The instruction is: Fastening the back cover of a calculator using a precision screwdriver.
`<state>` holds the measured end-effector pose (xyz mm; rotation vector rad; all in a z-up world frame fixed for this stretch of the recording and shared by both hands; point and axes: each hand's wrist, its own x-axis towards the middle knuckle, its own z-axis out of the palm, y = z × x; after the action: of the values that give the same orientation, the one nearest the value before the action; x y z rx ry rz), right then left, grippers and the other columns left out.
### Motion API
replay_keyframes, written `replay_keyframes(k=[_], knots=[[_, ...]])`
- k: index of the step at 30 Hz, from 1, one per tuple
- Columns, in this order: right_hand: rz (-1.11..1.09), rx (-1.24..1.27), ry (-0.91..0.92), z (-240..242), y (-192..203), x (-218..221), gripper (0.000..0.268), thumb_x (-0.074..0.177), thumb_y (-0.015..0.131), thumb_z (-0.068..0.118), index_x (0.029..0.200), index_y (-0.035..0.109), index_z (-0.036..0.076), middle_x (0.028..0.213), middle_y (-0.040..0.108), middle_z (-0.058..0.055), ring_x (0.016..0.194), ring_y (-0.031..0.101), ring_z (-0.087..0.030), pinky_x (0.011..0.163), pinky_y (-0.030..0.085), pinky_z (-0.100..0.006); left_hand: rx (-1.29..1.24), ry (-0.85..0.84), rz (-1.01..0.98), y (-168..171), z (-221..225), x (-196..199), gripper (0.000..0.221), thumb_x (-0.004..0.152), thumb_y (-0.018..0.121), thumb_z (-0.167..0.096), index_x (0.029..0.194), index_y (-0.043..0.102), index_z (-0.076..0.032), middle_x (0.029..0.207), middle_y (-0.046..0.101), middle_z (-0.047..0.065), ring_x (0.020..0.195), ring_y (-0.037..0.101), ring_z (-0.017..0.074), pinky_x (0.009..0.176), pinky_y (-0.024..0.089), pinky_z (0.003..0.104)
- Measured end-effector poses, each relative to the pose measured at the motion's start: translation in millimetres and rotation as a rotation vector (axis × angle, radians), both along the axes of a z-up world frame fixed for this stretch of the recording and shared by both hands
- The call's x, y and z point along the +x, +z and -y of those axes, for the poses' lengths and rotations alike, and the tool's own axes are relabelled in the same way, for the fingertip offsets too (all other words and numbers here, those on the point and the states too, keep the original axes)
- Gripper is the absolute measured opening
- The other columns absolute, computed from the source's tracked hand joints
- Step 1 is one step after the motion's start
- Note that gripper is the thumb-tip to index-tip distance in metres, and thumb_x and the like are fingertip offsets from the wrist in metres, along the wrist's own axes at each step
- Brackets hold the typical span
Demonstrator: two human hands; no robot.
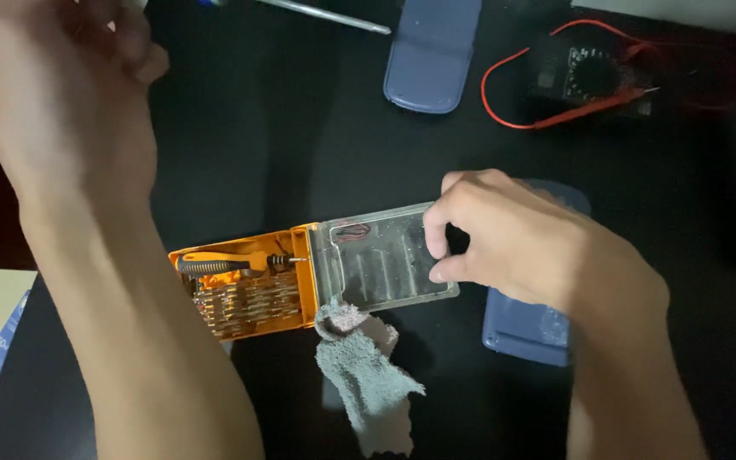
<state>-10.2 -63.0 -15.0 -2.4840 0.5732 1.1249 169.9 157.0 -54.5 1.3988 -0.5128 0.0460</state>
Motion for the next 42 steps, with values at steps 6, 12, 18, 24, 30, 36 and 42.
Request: replay_keyframes(k=[6, 12, 18, 24, 30, 36, 42], knots=[[0.086, -0.009, 0.107, 1.5, -15.9, 5.7, 0.01, 0.091, 0.078, 0.028, 0.1, 0.078, 0.023, 0.115, 0.057, 0.007, 0.097, 0.064, -0.018, 0.088, 0.047, -0.037, -0.057, -0.001, -0.021, -7.9, -1.4, 4.7, 0.017, 0.107, 0.053, -0.01, 0.093, 0.051, -0.019, 0.089, 0.044, 0.001, 0.08, 0.046, 0.0177, 0.075, 0.031, 0.034], [0.119, 0.006, 0.152, 0.4, -17.6, 2.9, 0.009, 0.091, 0.078, 0.03, 0.099, 0.08, 0.026, 0.112, 0.058, 0.007, 0.099, 0.064, -0.018, 0.089, 0.049, -0.041, -0.052, 0.025, -0.046, -9.6, -2.1, 5.5, 0.016, 0.109, 0.051, -0.017, 0.093, 0.049, -0.021, 0.091, 0.047, 0.0, 0.079, 0.042, 0.016, 0.077, 0.033, 0.034], [0.133, 0.016, 0.194, -0.2, -20.7, 5.9, 0.008, 0.091, 0.076, 0.031, 0.089, 0.082, 0.025, 0.112, 0.061, 0.008, 0.106, 0.061, -0.013, 0.085, 0.049, -0.037, -0.116, 0.06, -0.081, -14.5, -0.7, 13.6, 0.017, 0.105, 0.051, -0.012, 0.089, 0.051, -0.019, 0.085, 0.048, 0.002, 0.075, 0.045, 0.0173, 0.071, 0.03, 0.033], [0.096, 0.07, 0.122, 0.6, -21.3, 6.0, 0.016, 0.095, 0.071, 0.029, 0.088, 0.084, 0.023, 0.11, 0.06, 0.011, 0.124, 0.052, -0.008, 0.098, 0.043, -0.033, 0.04, 0.017, -0.017, -12.0, -1.5, 4.0, 0.02, 0.113, 0.05, -0.018, 0.093, 0.048, -0.022, 0.092, 0.046, -0.003, 0.084, 0.045, 0.0139, 0.077, 0.033, 0.03], [0.109, 0.071, 0.126, 1.7, -26.3, 8.5, 0.016, 0.088, 0.072, 0.025, 0.079, 0.086, 0.024, 0.103, 0.061, 0.011, 0.111, 0.055, -0.008, 0.093, 0.043, -0.029, 0.113, -0.036, 0.034, -32.4, -18.9, 22.9, 0.018, 0.115, 0.048, -0.018, 0.097, 0.045, -0.023, 0.092, 0.042, -0.002, 0.086, 0.04, 0.014, 0.083, 0.031, 0.033], [0.397, 0.143, 0.105, 32.0, -35.0, -0.5, 0.012, 0.078, 0.079, 0.028, 0.073, 0.089, 0.023, 0.103, 0.065, 0.012, 0.083, 0.067, -0.007, 0.083, 0.047, -0.025, 0.256, -0.169, 0.175, -54.9, -41.0, 44.4, 0.014, 0.116, 0.042, -0.012, 0.113, 0.034, -0.023, 0.104, 0.024, 0.0, 0.098, 0.024, 0.0186, 0.093, 0.027, 0.038], [1.111, -0.066, 0.199, 93.9, -32.4, -43.9, 0.014, 0.098, 0.079, 0.0, 0.107, 0.07, -0.001, 0.121, 0.063, -0.019, 0.108, 0.064, -0.027, 0.091, 0.051, -0.037, 0.001, -0.051, -0.064, -48.8, -18.4, 39.0, 0.02, 0.117, 0.045, -0.025, 0.096, 0.048, -0.025, 0.093, 0.044, -0.004, 0.088, 0.038, 0.0123, 0.085, 0.031, 0.034]])
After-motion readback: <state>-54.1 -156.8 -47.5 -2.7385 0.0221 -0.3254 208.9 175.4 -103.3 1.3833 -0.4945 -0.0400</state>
